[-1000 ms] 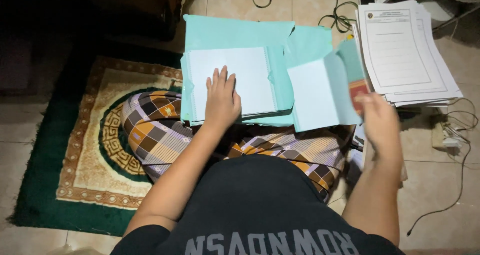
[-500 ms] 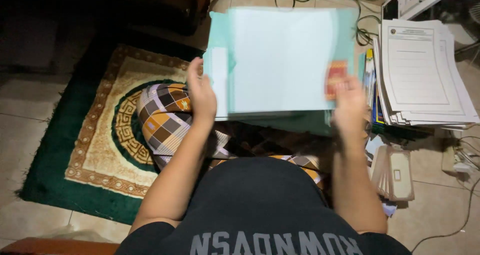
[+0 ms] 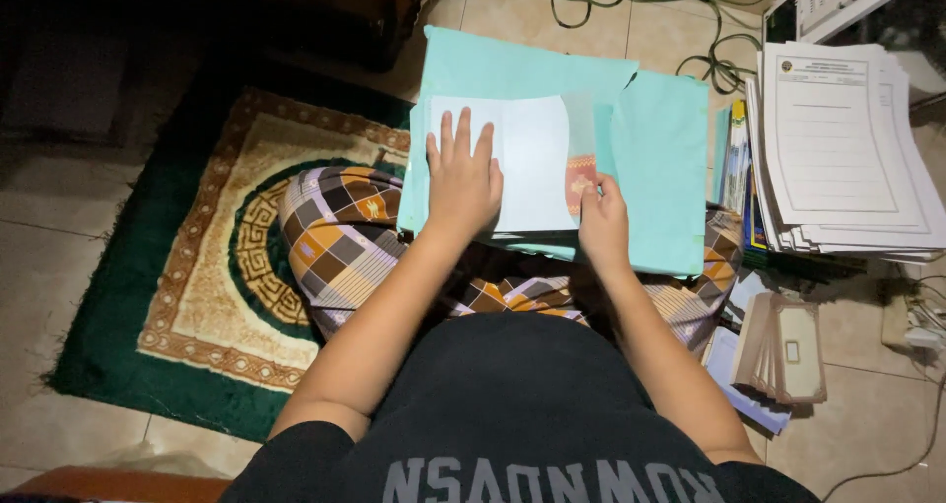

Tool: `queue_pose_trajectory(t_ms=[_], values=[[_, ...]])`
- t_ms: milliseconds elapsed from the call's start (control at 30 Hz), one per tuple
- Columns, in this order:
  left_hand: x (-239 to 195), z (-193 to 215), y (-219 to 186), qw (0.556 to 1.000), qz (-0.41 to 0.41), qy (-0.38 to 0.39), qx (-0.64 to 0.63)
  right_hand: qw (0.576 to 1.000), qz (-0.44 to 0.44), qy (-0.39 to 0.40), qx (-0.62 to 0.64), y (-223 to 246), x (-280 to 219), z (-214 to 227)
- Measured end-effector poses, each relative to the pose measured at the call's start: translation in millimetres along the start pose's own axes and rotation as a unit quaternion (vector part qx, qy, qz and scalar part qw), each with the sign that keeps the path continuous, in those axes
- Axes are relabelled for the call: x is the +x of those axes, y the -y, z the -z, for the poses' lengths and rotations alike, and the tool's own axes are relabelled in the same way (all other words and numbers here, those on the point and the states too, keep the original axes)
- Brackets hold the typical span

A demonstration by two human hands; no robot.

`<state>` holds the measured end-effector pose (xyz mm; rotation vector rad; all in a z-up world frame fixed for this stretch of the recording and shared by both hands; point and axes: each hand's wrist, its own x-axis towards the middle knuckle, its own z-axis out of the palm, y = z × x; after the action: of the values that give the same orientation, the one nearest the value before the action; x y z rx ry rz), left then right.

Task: Folding paper invitations and inserting them into light blue folders.

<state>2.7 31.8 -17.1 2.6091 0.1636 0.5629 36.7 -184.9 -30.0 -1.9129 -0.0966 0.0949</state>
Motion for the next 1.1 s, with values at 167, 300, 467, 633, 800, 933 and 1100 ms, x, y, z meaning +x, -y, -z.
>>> queue_pose_trajectory(t_ms=[167,300,467,633,800,933,1100], values=[[-2,-4,1,0.999,0.015,0.049,0.019,0.998,0.007,0.009,-0.062,12,-7,-3],[-2,-3,0,0.997,0.022,0.068,0.027,0.953,-0.001,0.069,-0.296,54,-24,-2],[-3,-7,2,0.998,0.021,0.06,0.027,0.91,0.1,0.06,-0.398,52,-35,-4],[-3,-5,2,0.998,0.022,0.057,0.023,0.875,0.183,0.003,-0.447,14,-33,3],[-3,-4,3,0.997,0.013,0.068,0.023,0.903,0.223,-0.052,-0.362,0,-28,11],[-2,6,-2,0.994,-0.014,0.104,0.038,0.854,0.168,-0.041,-0.491,5,-18,22],[-1,-2,0,0.982,-0.041,0.171,0.063,0.844,0.235,0.066,-0.478,-24,14,-40]])
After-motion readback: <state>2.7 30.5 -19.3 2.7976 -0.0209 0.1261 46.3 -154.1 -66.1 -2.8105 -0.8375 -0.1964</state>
